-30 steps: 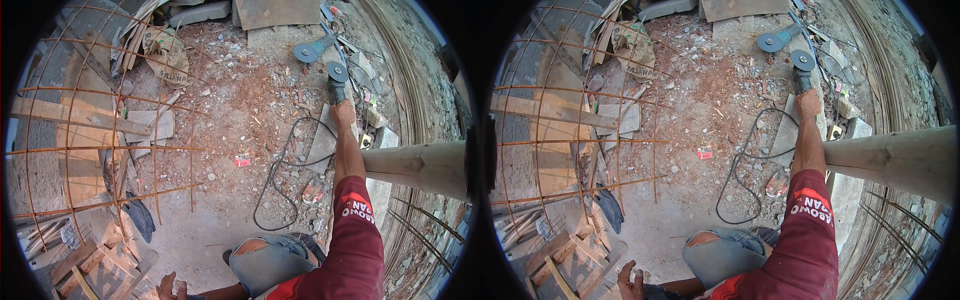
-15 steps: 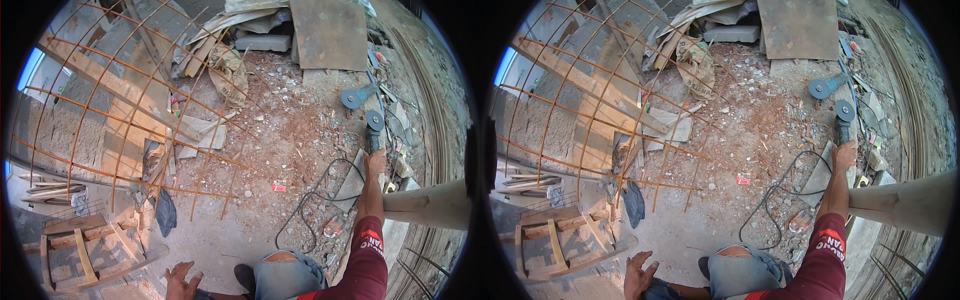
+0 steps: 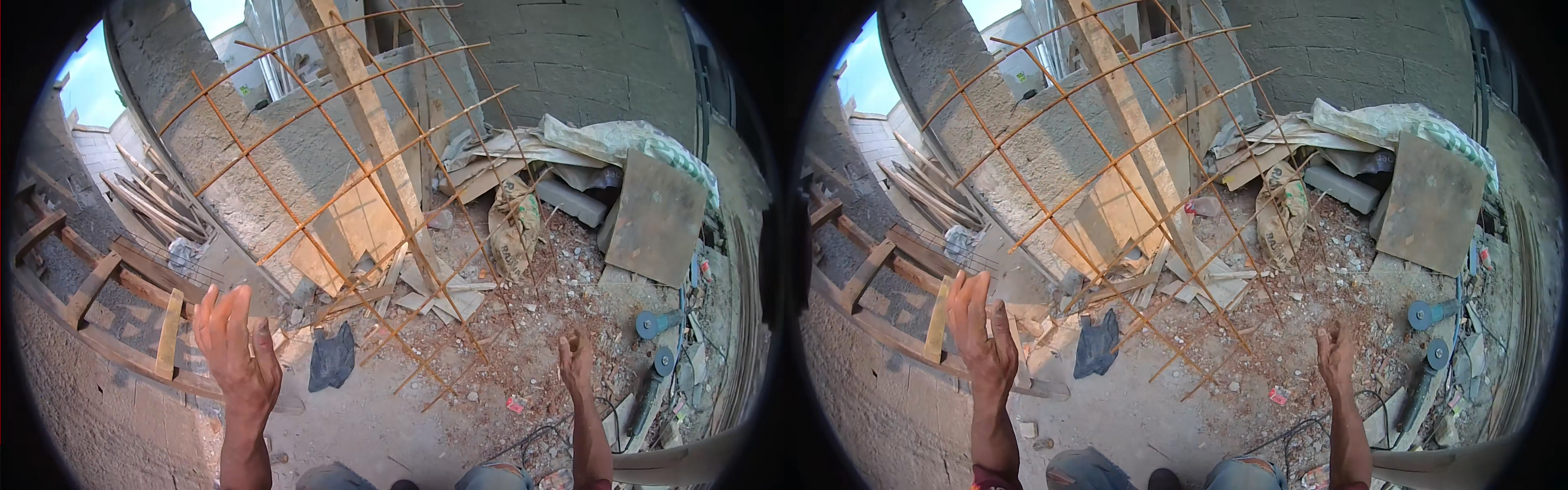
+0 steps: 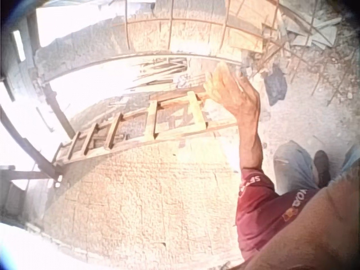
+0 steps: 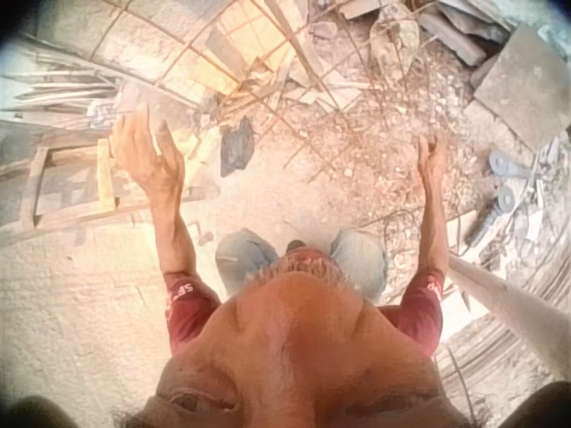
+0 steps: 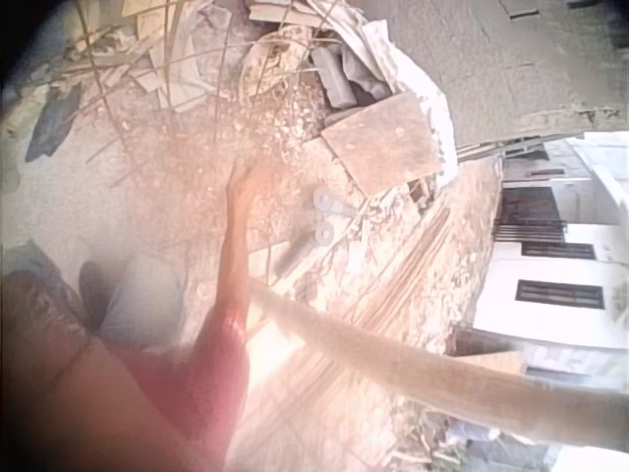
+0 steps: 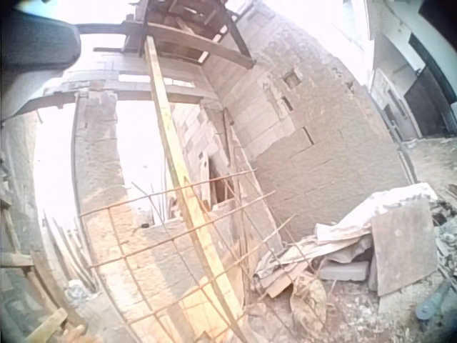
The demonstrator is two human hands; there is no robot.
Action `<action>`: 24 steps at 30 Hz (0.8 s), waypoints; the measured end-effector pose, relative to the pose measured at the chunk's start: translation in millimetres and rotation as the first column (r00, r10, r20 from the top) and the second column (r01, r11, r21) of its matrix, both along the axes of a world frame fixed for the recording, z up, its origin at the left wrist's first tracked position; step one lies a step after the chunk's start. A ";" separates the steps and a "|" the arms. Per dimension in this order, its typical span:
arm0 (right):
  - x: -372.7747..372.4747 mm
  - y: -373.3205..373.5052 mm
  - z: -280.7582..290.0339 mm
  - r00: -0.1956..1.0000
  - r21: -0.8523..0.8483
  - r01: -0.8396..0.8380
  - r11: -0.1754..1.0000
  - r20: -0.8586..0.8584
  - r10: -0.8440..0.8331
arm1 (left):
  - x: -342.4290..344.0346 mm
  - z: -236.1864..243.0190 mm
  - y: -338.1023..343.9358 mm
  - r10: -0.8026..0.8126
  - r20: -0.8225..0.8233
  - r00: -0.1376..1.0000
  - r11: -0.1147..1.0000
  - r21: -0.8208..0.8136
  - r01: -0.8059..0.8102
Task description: Cutting metal reinforcing rods using a handheld angle grinder.
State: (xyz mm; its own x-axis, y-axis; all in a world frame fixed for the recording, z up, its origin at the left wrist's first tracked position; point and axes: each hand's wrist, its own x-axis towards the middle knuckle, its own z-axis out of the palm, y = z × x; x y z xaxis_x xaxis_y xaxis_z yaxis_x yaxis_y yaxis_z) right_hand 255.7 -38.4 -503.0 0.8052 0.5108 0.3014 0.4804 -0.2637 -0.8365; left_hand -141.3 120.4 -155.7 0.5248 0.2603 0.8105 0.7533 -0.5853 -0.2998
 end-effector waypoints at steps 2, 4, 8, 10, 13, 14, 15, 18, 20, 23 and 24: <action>-20.3 23.1 56.0 0.966 0.025 -0.208 0.978 -0.151 0.209 | 12.5 22.9 21.3 -0.013 -0.006 1.000 1.000 0.009 0.013; -25.7 48.3 81.7 0.943 0.032 -0.284 0.958 -0.172 0.285 | 27.4 51.1 48.8 -0.043 -0.011 0.999 0.999 0.023 0.043; -57.9 78.6 193.2 0.858 -0.063 -0.489 0.870 -0.215 0.467 | 38.7 91.6 81.2 0.056 0.069 0.996 0.998 0.002 -0.056; -55.9 81.0 218.6 0.844 -0.070 -0.513 0.856 -0.225 0.487 | 44.8 113.0 94.6 0.083 0.098 0.992 0.997 -0.018 -0.081; -64.0 81.2 267.3 0.795 -0.065 -0.570 0.819 -0.293 0.530 | 49.0 132.2 125.9 0.140 0.118 0.983 0.982 -0.146 -0.122; -74.0 81.2 289.6 0.767 -0.053 -0.596 0.801 -0.334 0.548 | 43.2 142.4 134.0 0.183 0.078 0.980 0.960 -0.228 -0.161; -82.1 76.9 296.3 0.758 0.038 -0.550 0.834 -0.396 0.518 | 47.0 147.4 143.6 0.202 0.032 0.979 0.933 -0.312 -0.182; -105.6 43.4 306.9 0.693 0.117 -0.451 0.885 -0.579 0.430 | 63.8 144.9 167.6 0.132 -0.192 0.973 0.784 -0.580 -0.221; -131.0 9.9 346.7 0.627 0.042 -0.464 0.885 -0.691 0.361 | 63.2 146.7 171.7 0.131 -0.110 0.985 0.684 -0.709 -0.170; -136.7 -5.6 376.5 0.522 -0.020 -0.449 0.893 -0.817 0.244 | 75.4 164.6 179.5 0.199 -0.038 0.979 0.490 -0.862 -0.133; -132.1 -0.6 383.4 0.482 -0.017 -0.426 0.905 -0.851 0.211 | 76.2 164.0 184.8 0.195 -0.035 0.980 0.482 -0.867 -0.127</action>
